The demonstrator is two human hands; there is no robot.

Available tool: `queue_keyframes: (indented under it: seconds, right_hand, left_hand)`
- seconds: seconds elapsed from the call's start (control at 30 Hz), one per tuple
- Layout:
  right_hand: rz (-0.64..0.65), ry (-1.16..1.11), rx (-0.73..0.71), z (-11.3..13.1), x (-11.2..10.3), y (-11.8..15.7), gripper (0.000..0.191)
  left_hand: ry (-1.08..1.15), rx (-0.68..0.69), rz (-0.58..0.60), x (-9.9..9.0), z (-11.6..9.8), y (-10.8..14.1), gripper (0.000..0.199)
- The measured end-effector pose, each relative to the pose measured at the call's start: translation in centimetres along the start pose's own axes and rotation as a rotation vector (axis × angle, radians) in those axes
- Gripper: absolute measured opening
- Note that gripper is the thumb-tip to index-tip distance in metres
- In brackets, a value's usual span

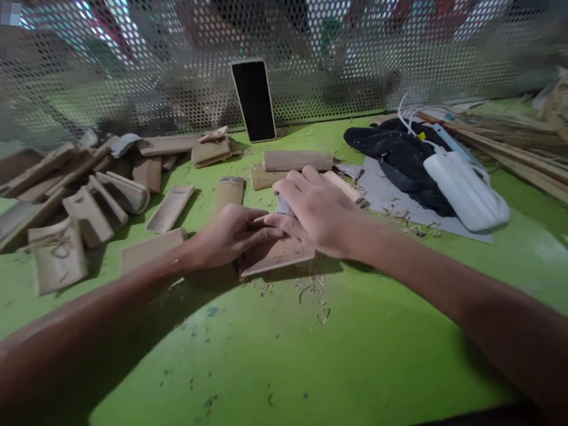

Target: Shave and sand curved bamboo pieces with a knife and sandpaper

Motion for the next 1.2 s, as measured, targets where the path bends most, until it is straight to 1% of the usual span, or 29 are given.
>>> queue_keyframes:
  seconds: [0.03, 0.13, 0.17, 0.3, 0.4, 0.53, 0.67, 0.8, 0.9, 1.0, 1.07, 1.13, 1.17, 1.2]
  right_hand:
    - [-0.014, 0.007, -0.016, 0.0, 0.0, 0.0, 0.048]
    - [-0.023, 0.032, -0.123, 0.0, 0.1, 0.0, 0.048]
    - [-0.015, 0.038, -0.126, -0.1, 0.2, -0.1, 0.047]
    - [0.013, 0.055, -0.049, -1.0, 0.2, 0.0, 0.051]
    - [0.009, 0.064, -0.106, -1.4, 0.3, 0.0, 0.053]
    - [-0.029, 0.059, -0.111, -1.6, 0.6, 0.0, 0.052]
    - [0.027, 0.015, -0.167, -1.0, 0.7, -0.1, 0.05]
    - [0.099, -0.063, -0.024, -0.9, 0.1, 0.1, 0.046]
    - [0.152, -0.126, -0.016, -0.6, -0.3, 0.2, 0.045]
    - [0.172, -0.127, 0.029, -0.4, -0.4, 0.2, 0.05]
    - [0.161, -0.093, 0.018, -0.2, -0.5, 0.2, 0.053]
    - [0.127, -0.041, -0.061, 0.3, -0.5, 0.1, 0.053]
    - [0.132, -0.034, -0.07, 0.4, -0.5, 0.2, 0.053]
    - [0.139, -0.048, -0.043, 0.4, -0.4, 0.2, 0.055]
  left_hand:
    - [0.017, 0.004, 0.01, 0.0, 0.0, 0.0, 0.036]
    - [0.05, 0.03, 0.017, -0.1, 0.1, -0.1, 0.038]
    - [0.048, 0.028, 0.02, -0.1, 0.1, -0.1, 0.037]
    - [0.02, 0.024, 0.058, -0.2, 0.1, -0.2, 0.04]
    - [-0.008, 0.03, 0.071, -0.2, 0.1, -0.3, 0.043]
    - [-0.011, 0.02, 0.054, -0.1, 0.4, -0.4, 0.037]
    - [-0.004, 0.019, 0.05, 0.1, 0.5, -0.3, 0.036]
    - [-0.077, -0.01, 0.047, 0.0, 0.2, -0.2, 0.032]
    - [-0.105, 0.017, 0.053, 0.0, 0.0, -0.2, 0.026]
    - [-0.079, -0.027, 0.02, 0.0, 0.0, -0.1, 0.027]
    - [-0.049, -0.033, 0.031, 0.1, -0.1, -0.1, 0.026]
    - [-0.046, -0.007, 0.044, 0.2, -0.3, 0.0, 0.023]
    - [-0.051, -0.005, 0.033, 0.2, -0.3, 0.0, 0.022]
    - [-0.056, -0.011, 0.015, 0.2, -0.3, 0.1, 0.022]
Point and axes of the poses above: each hand's wrist, its own y-axis away from the middle knuckle, its own x-axis out of the palm, z = x × y, the point moved 2 cm from there along -y, towards the middle knuckle, and after that the axes turned 1 degree about -y, right-handed, at the moved point
